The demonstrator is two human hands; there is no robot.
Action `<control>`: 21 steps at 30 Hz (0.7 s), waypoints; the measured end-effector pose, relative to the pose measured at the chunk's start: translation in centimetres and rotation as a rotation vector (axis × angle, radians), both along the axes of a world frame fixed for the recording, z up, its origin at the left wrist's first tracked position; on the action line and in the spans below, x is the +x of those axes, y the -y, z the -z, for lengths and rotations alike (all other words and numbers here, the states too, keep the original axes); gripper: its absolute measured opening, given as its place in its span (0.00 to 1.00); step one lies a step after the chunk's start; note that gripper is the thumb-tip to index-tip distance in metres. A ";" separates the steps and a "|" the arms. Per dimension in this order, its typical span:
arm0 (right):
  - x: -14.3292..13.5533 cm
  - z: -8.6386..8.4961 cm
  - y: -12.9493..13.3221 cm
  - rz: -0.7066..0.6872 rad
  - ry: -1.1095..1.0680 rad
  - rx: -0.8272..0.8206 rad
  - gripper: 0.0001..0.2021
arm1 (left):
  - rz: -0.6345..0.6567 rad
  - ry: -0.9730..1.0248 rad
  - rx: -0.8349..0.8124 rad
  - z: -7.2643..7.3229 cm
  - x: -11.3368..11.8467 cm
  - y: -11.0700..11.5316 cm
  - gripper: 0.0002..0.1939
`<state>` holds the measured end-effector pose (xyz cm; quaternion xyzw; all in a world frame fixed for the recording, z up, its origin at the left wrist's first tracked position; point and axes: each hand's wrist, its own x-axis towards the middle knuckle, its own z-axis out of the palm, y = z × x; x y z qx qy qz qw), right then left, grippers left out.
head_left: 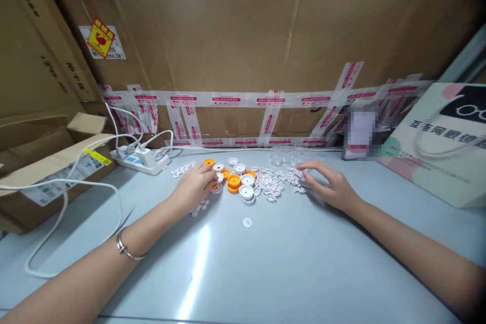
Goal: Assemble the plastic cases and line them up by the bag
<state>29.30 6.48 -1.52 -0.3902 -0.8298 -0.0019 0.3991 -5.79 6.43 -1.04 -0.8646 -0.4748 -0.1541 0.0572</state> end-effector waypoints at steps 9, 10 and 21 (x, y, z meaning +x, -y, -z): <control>0.0 -0.1 0.1 0.016 -0.008 -0.011 0.08 | 0.476 0.160 0.160 -1.8 2.2 3.9 0.11; 0.0 -0.1 0.1 0.019 -0.006 -0.015 0.08 | 0.548 0.135 0.131 -1.7 2.6 4.5 0.12; -1.4 -0.5 1.2 -0.058 -0.035 0.001 0.05 | 0.625 0.033 0.043 -0.2 3.0 4.8 0.14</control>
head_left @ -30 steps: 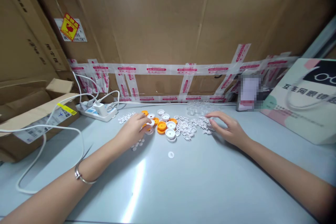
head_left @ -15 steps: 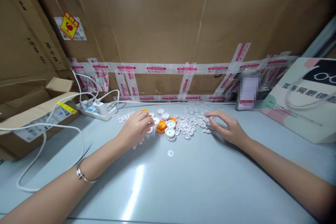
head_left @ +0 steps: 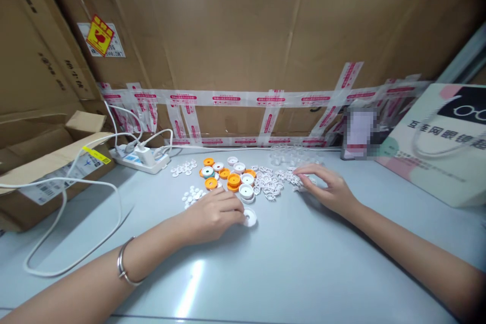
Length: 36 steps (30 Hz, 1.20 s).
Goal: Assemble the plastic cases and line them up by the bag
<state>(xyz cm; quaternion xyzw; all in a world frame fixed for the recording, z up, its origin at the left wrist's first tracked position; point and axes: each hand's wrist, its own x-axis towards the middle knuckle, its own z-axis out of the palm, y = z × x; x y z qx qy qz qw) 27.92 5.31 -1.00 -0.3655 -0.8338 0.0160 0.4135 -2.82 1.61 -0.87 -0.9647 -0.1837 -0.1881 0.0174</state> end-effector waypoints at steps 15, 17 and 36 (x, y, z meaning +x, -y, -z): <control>-8.8 0.9 4.6 -0.296 0.051 -0.422 0.11 | 0.006 0.006 -0.039 0.6 0.1 -0.3 0.14; -9.3 1.1 4.8 -0.278 0.036 -0.466 0.12 | 0.007 0.007 -0.039 0.6 0.1 -0.4 0.13; -9.4 1.0 5.1 -0.230 0.025 -0.530 0.10 | -0.681 -0.034 -0.280 -6.5 -10.6 -4.4 0.09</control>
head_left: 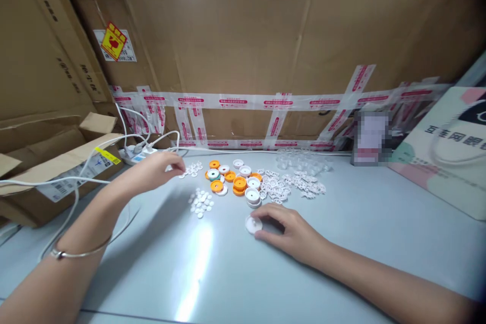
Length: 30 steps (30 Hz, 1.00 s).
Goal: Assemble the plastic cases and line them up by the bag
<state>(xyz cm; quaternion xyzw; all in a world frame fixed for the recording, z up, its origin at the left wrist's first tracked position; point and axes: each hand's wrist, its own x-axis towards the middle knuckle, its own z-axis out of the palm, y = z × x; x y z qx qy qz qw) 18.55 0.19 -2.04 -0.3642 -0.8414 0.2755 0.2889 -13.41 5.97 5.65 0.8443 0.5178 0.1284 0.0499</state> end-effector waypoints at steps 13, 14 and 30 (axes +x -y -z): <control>-0.1 0.0 0.1 -0.021 -0.013 -0.034 0.11 | -0.055 -0.168 -0.126 3.3 -0.1 -2.3 0.09; -0.1 0.0 0.1 -0.024 -0.017 -0.031 0.11 | -0.059 -0.174 -0.126 3.4 -0.1 -2.3 0.08; 0.1 0.3 -0.3 -0.053 -0.028 0.012 0.11 | -0.131 -0.266 -0.091 4.6 -0.2 -2.9 0.09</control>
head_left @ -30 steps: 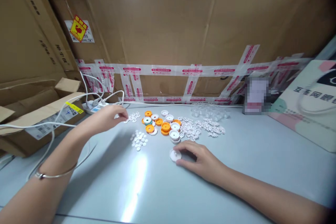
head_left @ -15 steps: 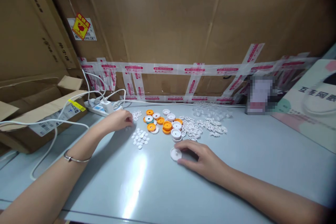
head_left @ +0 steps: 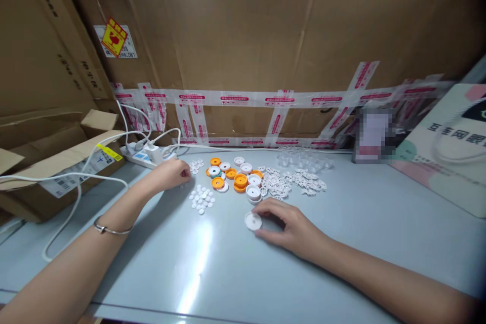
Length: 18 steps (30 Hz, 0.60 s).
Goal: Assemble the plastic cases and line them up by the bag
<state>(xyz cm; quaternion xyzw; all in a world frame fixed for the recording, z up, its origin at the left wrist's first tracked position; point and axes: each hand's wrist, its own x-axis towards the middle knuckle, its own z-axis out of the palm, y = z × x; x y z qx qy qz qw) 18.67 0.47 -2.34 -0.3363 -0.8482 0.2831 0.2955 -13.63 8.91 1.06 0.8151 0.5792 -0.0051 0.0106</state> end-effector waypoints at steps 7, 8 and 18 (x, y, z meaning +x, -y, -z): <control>-0.3 0.3 0.1 0.035 -0.001 0.003 0.10 | -0.003 -0.005 0.022 0.0 0.2 0.2 0.08; -0.3 0.3 0.1 0.037 0.001 0.003 0.10 | 0.002 -0.006 0.024 0.1 0.2 0.3 0.08; -0.5 0.1 0.0 0.033 0.001 0.021 0.09 | 0.079 0.029 0.104 -0.6 0.8 1.0 0.08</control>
